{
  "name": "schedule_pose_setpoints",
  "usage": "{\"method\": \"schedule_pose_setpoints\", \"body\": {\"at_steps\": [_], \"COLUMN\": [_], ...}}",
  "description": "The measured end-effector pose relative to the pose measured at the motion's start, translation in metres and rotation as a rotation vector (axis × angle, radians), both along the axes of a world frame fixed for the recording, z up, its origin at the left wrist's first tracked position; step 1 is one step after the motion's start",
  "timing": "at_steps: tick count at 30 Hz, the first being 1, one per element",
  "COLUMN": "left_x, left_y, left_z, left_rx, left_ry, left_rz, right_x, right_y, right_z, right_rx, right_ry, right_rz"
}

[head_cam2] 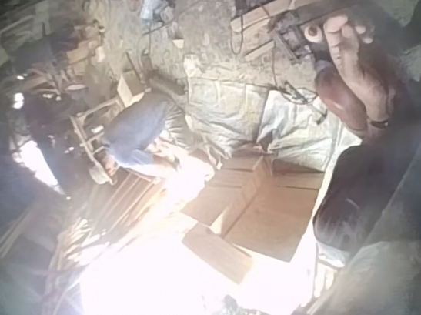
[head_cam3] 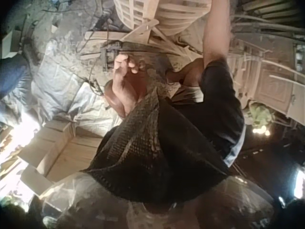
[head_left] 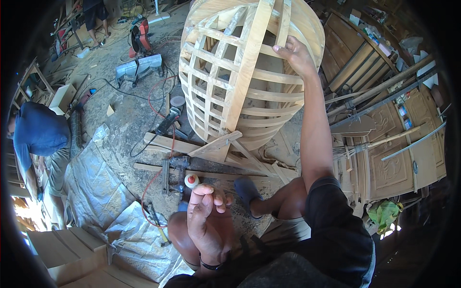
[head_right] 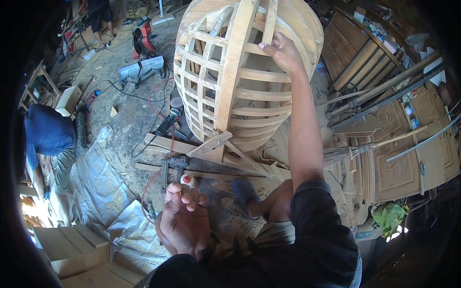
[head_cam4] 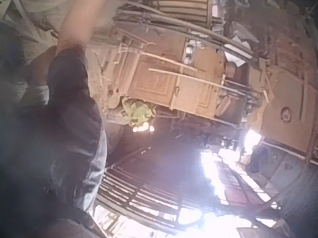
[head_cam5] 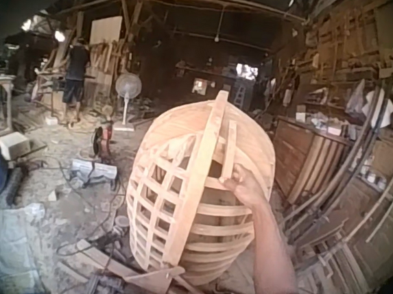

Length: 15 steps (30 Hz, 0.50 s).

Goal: The person measures a curved wooden frame using a metal square ruler and marks positions on the slats with a pen. They handle individual wooden slats and a small rectangular wood block while working on the large rounded structure.

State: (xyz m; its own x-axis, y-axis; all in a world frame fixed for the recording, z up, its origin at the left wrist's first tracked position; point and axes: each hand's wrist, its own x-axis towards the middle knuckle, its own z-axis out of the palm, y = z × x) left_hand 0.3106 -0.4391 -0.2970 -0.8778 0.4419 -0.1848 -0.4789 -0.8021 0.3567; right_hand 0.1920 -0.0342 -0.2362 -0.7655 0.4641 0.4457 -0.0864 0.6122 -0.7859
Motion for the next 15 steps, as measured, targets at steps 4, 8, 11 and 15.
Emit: {"method": "schedule_pose_setpoints", "body": {"at_steps": [4, 8, 11, 15], "left_x": [-0.0003, -0.0008, -0.0005, -0.0007], "left_y": [-0.0009, -0.0004, -0.0002, -0.0016], "left_z": [-0.0009, -0.0043, -0.0050, 0.0001], "left_rx": [0.002, 0.022, 0.032, 0.014], "left_ry": [0.008, 0.020, 0.021, 0.003], "left_rz": [-0.004, -0.005, -0.010, -0.006], "right_x": [0.0004, 0.0008, 0.0016, 0.0002], "right_y": [0.0029, 0.0054, 0.0075, 0.0051], "right_z": [0.0000, 0.0003, -0.0005, -0.0011], "right_rx": [0.018, 0.004, -0.011, -0.002], "right_ry": [-0.012, -0.007, 0.006, -0.001], "right_rz": [0.013, 0.047, 0.069, 0.067]}}
